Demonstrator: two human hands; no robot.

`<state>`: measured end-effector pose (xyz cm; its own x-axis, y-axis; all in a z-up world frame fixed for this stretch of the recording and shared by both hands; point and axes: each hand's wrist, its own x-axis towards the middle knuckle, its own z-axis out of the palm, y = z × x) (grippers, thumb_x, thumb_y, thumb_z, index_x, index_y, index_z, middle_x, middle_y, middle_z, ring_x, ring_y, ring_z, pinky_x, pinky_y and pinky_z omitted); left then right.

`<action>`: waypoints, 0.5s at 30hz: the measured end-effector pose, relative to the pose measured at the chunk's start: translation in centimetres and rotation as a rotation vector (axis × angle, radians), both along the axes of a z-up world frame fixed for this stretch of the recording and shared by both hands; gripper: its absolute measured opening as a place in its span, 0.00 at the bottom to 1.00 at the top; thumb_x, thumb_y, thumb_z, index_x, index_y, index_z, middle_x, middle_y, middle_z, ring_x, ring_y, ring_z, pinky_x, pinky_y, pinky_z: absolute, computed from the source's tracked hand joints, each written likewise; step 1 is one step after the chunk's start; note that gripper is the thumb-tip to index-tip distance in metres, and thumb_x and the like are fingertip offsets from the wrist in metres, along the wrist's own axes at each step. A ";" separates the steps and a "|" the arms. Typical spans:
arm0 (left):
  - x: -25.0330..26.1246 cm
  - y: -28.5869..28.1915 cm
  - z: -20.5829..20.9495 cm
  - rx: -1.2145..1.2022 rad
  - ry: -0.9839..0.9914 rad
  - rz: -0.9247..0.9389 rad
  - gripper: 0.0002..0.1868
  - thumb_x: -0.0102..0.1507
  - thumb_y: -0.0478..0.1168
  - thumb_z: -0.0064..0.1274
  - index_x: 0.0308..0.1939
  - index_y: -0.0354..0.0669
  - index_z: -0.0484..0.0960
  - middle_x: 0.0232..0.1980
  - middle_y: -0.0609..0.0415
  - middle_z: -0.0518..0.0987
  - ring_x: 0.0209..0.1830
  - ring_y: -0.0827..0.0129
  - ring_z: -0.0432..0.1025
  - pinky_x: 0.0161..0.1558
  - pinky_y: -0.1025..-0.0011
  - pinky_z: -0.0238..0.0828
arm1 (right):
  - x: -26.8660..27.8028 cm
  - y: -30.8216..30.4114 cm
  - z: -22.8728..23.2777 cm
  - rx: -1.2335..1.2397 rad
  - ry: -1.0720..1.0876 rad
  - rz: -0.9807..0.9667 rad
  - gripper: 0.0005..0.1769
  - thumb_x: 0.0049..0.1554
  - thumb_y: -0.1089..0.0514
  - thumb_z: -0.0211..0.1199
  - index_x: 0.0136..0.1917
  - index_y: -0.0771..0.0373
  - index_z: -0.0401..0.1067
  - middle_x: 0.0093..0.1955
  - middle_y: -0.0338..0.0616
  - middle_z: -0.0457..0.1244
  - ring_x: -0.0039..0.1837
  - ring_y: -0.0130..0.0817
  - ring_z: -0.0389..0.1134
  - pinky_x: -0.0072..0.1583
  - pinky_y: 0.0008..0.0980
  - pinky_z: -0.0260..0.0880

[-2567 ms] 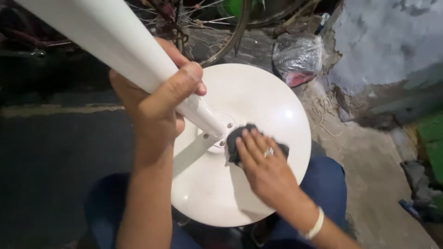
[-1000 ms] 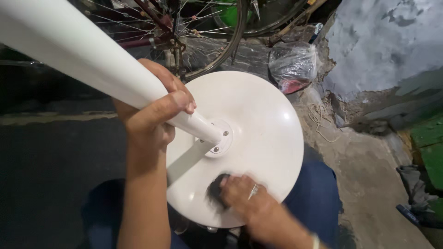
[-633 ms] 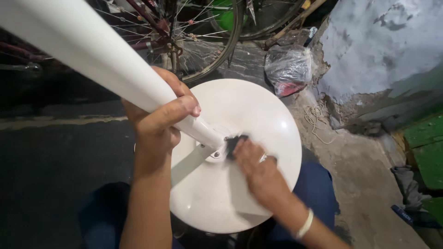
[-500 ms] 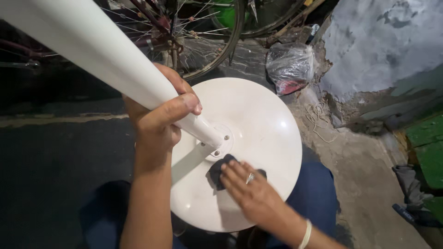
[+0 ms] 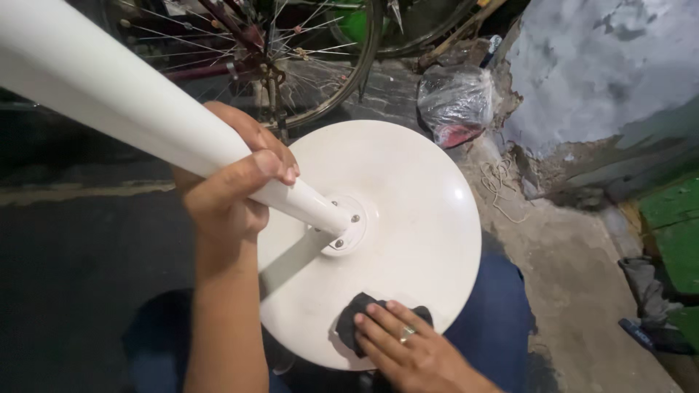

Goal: The person uses a screwdriver to adjust the fan's power cord, then removes and cleans a brass fitting and the fan base with a black cloth. The person handles the fan stand and wipes the base surface.

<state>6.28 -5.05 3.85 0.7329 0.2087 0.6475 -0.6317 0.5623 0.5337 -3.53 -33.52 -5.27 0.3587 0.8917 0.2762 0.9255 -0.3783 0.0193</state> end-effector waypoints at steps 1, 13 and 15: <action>0.1 0.1 -0.1 -0.003 -0.004 -0.014 0.04 0.57 0.23 0.49 0.34 0.31 0.75 0.30 0.48 0.74 0.23 0.62 0.75 0.33 0.66 0.78 | 0.4 -0.8 0.3 0.048 0.037 -0.028 0.21 0.55 0.64 0.56 0.62 0.66 0.71 0.72 0.54 0.62 0.74 0.50 0.63 0.73 0.52 0.61; 0.1 2.1 -0.8 0.007 -0.024 -0.088 0.05 0.60 0.30 0.52 0.39 0.32 0.76 0.28 0.45 0.76 0.26 0.63 0.75 0.41 0.66 0.79 | 0.3 -4.0 -1.3 0.378 -0.095 -0.461 0.20 0.54 0.70 0.57 0.60 0.63 0.74 0.63 0.46 0.66 0.68 0.47 0.66 0.71 0.55 0.64; 0.1 2.4 -1.2 0.020 -0.031 -0.099 0.05 0.60 0.30 0.52 0.39 0.32 0.76 0.28 0.44 0.76 0.27 0.62 0.75 0.41 0.66 0.78 | -1.6 -3.3 -3.3 0.288 -0.156 -0.343 0.16 0.56 0.64 0.61 0.58 0.57 0.76 0.65 0.42 0.66 0.71 0.45 0.66 0.70 0.56 0.62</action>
<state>6.41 -2.67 2.68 0.7286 0.1230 0.6739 -0.5903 0.6118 0.5265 -5.15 -36.86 -8.59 0.5539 0.6082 0.5686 0.7404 -0.6721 -0.0024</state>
